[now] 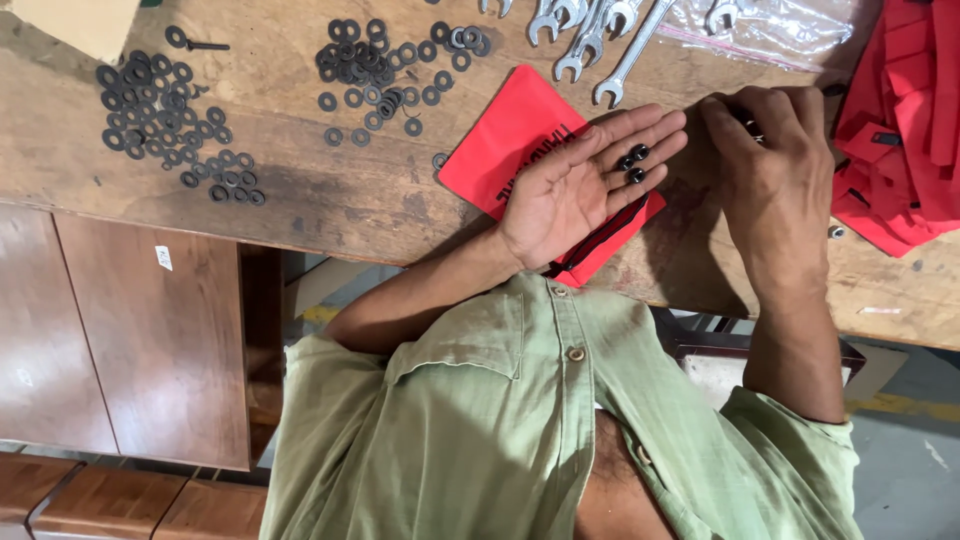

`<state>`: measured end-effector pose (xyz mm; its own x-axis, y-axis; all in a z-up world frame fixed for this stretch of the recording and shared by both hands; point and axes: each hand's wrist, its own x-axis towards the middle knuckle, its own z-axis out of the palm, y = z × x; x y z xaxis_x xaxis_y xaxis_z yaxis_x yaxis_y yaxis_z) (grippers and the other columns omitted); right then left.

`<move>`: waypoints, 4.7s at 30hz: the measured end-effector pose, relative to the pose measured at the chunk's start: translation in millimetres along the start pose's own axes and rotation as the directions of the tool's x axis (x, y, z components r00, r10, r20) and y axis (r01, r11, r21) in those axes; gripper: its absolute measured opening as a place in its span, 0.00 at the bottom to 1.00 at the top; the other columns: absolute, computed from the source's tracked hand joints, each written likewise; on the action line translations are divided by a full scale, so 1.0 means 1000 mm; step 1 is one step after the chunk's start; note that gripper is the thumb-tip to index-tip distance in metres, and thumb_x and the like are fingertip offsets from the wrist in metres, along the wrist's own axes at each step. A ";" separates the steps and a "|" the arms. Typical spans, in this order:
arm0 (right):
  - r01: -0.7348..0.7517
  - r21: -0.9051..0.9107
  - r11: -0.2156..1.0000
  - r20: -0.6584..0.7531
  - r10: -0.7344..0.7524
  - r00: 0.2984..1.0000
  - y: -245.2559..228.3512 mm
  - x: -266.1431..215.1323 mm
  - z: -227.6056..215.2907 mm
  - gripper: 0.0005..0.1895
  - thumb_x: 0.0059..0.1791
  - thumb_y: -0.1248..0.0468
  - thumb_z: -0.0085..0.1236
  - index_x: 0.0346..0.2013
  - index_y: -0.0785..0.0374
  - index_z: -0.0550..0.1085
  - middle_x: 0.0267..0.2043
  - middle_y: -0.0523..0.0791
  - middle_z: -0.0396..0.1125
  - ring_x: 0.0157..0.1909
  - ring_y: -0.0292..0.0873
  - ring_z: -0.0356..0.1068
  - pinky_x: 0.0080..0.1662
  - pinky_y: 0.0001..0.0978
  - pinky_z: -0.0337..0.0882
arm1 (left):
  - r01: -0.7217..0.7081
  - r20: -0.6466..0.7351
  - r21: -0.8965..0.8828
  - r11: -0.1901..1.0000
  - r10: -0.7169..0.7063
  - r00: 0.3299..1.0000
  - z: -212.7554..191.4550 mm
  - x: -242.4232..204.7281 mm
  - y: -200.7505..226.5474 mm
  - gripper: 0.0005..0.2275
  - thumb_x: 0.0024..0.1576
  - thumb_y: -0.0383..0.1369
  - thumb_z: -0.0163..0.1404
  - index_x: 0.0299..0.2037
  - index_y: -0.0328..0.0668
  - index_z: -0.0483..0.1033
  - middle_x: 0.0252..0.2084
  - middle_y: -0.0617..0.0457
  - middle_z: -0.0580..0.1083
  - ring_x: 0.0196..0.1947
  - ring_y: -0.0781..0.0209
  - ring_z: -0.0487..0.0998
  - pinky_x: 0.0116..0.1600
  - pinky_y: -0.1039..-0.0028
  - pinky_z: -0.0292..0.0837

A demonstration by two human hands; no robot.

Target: Counting, sorting, and placing metal washers and nuts into a red hardware bag.

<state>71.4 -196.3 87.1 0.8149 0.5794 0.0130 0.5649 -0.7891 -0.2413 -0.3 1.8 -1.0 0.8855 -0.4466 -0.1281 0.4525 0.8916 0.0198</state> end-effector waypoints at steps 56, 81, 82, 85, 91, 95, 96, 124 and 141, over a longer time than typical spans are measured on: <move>-0.143 0.946 0.292 -0.093 0.665 0.741 0.043 -0.047 0.011 0.06 0.54 0.75 0.55 0.44 0.71 0.78 0.40 0.50 0.69 0.35 0.44 0.63 0.38 0.36 0.63 | -0.006 -0.032 -0.010 1.000 0.005 0.999 0.010 0.001 0.008 0.27 0.72 0.41 0.37 0.76 0.28 0.51 0.81 0.39 0.52 0.79 0.52 0.51 0.80 0.66 0.52; -0.063 0.995 0.076 -0.022 0.791 0.612 -0.006 -0.058 0.023 0.05 0.58 0.65 0.56 0.41 0.64 0.76 0.32 0.43 0.62 0.32 0.38 0.60 0.34 0.30 0.63 | -0.004 -0.023 0.040 0.999 0.005 1.000 0.011 0.000 0.007 0.27 0.72 0.40 0.37 0.77 0.29 0.51 0.78 0.40 0.52 0.79 0.53 0.52 0.81 0.66 0.51; 0.103 0.961 -0.258 0.155 0.805 0.573 -0.014 -0.048 0.010 0.08 0.57 0.64 0.51 0.36 0.63 0.75 0.31 0.43 0.62 0.32 0.38 0.62 0.34 0.28 0.65 | -0.011 -0.021 0.034 0.999 0.012 1.000 0.011 -0.001 0.006 0.27 0.72 0.40 0.37 0.77 0.28 0.51 0.78 0.39 0.53 0.79 0.53 0.52 0.81 0.67 0.51; 0.064 0.941 -0.333 0.229 0.763 0.604 0.001 -0.076 0.026 0.09 0.55 0.65 0.50 0.34 0.65 0.76 0.31 0.44 0.64 0.31 0.37 0.61 0.34 0.27 0.64 | -0.011 -0.017 0.041 0.999 0.012 1.000 0.009 0.000 0.006 0.27 0.72 0.40 0.37 0.77 0.28 0.51 0.78 0.40 0.53 0.79 0.53 0.52 0.81 0.66 0.51; -0.389 0.476 0.789 -0.231 0.539 0.810 -0.005 -0.088 0.056 0.08 0.59 0.75 0.60 0.53 0.70 0.78 0.33 0.45 0.61 0.32 0.38 0.59 0.36 0.30 0.60 | -0.019 -0.021 0.048 0.999 0.020 1.000 0.010 -0.001 0.006 0.27 0.73 0.41 0.36 0.77 0.29 0.51 0.78 0.40 0.53 0.79 0.53 0.53 0.81 0.66 0.51; -0.382 0.368 0.848 -0.249 0.486 0.838 -0.012 -0.084 0.056 0.08 0.59 0.75 0.61 0.53 0.68 0.78 0.35 0.46 0.61 0.33 0.37 0.62 0.37 0.32 0.63 | -0.020 -0.030 0.059 0.998 0.022 0.999 0.012 -0.001 0.006 0.27 0.72 0.41 0.36 0.77 0.29 0.51 0.78 0.39 0.52 0.79 0.53 0.52 0.81 0.66 0.50; -0.405 0.394 0.825 -0.219 0.513 0.830 -0.014 -0.083 0.055 0.08 0.58 0.74 0.63 0.52 0.68 0.79 0.34 0.45 0.60 0.32 0.38 0.60 0.36 0.33 0.62 | -0.020 -0.034 0.058 0.998 0.022 0.999 0.012 -0.001 0.006 0.27 0.72 0.40 0.36 0.77 0.29 0.51 0.78 0.39 0.52 0.79 0.53 0.52 0.81 0.66 0.50; -0.340 0.518 0.785 -0.123 0.462 0.878 -0.029 -0.054 0.053 0.13 0.57 0.73 0.64 0.56 0.72 0.77 0.41 0.46 0.61 0.39 0.41 0.63 0.40 0.33 0.64 | -0.026 -0.028 -0.034 0.999 0.025 0.999 0.008 -0.002 0.004 0.26 0.72 0.38 0.37 0.76 0.28 0.51 0.78 0.39 0.52 0.79 0.52 0.51 0.82 0.65 0.48; 0.178 0.613 -0.770 0.329 0.454 0.828 -0.001 -0.058 0.051 0.28 0.59 0.58 0.44 0.68 0.76 0.64 0.68 0.59 0.60 0.70 0.54 0.59 0.72 0.42 0.62 | -0.017 -0.025 -0.038 0.999 0.016 1.000 0.009 -0.001 0.003 0.27 0.72 0.39 0.38 0.77 0.27 0.50 0.78 0.38 0.51 0.79 0.51 0.51 0.81 0.65 0.49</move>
<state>17.0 -218.9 37.1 0.8884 0.1891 -0.4184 -0.3693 0.8357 -0.4065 1.1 4.0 7.9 0.8896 -0.4304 -0.1528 0.4333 0.9011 -0.0153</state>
